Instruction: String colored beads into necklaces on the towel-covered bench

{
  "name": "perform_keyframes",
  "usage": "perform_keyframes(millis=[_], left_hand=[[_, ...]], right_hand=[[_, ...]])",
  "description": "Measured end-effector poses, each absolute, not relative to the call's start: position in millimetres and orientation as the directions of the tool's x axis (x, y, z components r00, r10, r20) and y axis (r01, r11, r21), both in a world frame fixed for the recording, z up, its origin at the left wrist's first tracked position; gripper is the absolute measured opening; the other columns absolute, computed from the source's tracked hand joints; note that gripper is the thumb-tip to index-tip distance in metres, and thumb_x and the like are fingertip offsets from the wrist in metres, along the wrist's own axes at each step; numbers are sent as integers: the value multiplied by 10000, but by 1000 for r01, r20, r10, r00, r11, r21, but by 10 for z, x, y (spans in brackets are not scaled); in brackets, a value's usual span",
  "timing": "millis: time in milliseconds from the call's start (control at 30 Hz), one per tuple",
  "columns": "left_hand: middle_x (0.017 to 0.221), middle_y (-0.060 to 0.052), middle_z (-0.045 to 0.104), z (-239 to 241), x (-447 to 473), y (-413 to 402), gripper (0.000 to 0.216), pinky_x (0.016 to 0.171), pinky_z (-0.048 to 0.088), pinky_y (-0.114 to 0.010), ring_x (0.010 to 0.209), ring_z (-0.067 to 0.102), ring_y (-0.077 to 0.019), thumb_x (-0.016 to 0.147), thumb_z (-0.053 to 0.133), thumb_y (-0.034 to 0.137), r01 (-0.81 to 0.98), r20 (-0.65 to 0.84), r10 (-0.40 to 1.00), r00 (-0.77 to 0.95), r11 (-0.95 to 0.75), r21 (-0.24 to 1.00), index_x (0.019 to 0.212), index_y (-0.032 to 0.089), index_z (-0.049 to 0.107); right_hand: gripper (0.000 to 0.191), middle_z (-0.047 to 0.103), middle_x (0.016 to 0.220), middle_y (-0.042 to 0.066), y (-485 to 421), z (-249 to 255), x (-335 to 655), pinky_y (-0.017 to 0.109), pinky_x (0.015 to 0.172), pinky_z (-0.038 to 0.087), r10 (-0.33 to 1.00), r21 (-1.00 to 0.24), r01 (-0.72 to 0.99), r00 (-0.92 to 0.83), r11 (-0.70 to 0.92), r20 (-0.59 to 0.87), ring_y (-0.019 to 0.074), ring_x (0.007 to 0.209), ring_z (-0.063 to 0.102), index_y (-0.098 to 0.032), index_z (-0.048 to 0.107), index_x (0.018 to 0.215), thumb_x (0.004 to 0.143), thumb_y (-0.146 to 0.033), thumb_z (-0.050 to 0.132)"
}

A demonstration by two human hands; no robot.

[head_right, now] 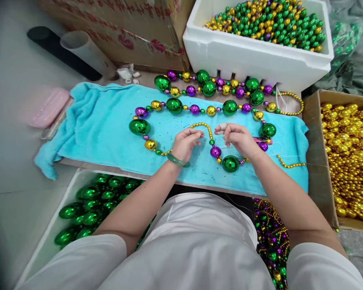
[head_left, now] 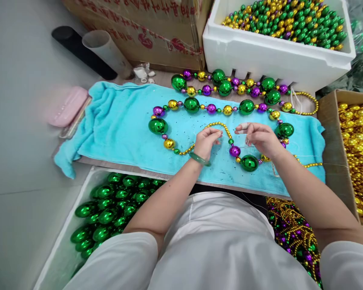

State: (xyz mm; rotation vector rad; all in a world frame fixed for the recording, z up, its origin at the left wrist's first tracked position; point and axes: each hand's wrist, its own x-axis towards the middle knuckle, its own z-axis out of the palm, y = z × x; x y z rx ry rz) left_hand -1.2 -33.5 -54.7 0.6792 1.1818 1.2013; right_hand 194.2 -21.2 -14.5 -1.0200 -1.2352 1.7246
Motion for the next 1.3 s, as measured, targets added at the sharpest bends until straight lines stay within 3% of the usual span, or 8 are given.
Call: perform_keyframes(millis=[100,267,433,667,900,1067,1167,1300], left_hand=[[774,-33,666,-417,84,-319,88,534,431,-192,715,629,-116,671,672,151,-540,-368,930,19,319,779,701,141,589],[751,-7,644,-298,136,-311,138,547,445,-182,715,649,-107,771,650,170,-652,-341,934,104,323,686,759,168,512],[563,60,523,-348,159,-311,116,441,358,-170,475,495,-59,802,613,191,-556,-243,967,82,247,793,779,189,499],[519,71,461,-507,230,-309,133,427,313,-183,443,441,-63,774,597,202,-459,-297,953,61,291,840,736,192,470],[896,-29,625,-348,62,-181,57,777,470,-265,911,589,-149,768,615,239,-112,72,997,-4,-72,991,751,186,605],[1269,-92,587,-365,-197,-83,329,1011,399,-400,1222,506,-239,771,643,311,186,181,958,223,-224,957,1084,212,627],[1146,-95,664,-418,-382,-9,368,1010,398,-435,1109,574,-261,670,728,299,388,84,949,304,-204,899,1018,195,673],[790,-38,698,-308,-623,68,172,751,487,-333,763,619,-194,674,702,326,391,-49,952,302,-77,917,773,185,694]], right_hand=[[126,619,800,59,-203,-145,1762,205,449,368,909,-904,-303,-379,-300,-174,148,702,576,-173,499,622,631,-218,617],[218,516,599,-26,-200,-174,1602,181,392,312,914,-878,-333,-336,-343,-229,104,529,504,-197,482,755,707,-320,656],[269,409,531,-66,-190,-175,1534,174,370,205,912,-904,-252,-316,-346,-261,59,437,377,-193,457,715,665,-335,680],[266,381,506,-80,-159,-220,1602,193,397,179,882,-903,-9,-219,-429,-417,52,413,314,-199,439,697,617,-347,645],[303,389,527,-84,-152,-56,1523,234,505,277,934,-957,271,-304,-103,-187,78,497,330,-198,544,807,644,-409,688],[259,474,568,-29,-124,344,1552,259,558,309,950,-932,357,-306,53,-63,89,561,393,-159,569,626,717,-391,641],[216,481,572,-30,-102,832,1653,239,538,331,954,-939,319,-300,127,27,75,556,418,-155,575,627,730,-317,675],[178,457,507,-61,-45,1559,1757,174,455,287,943,-895,321,-220,311,249,23,469,390,-153,564,601,736,-175,679]])
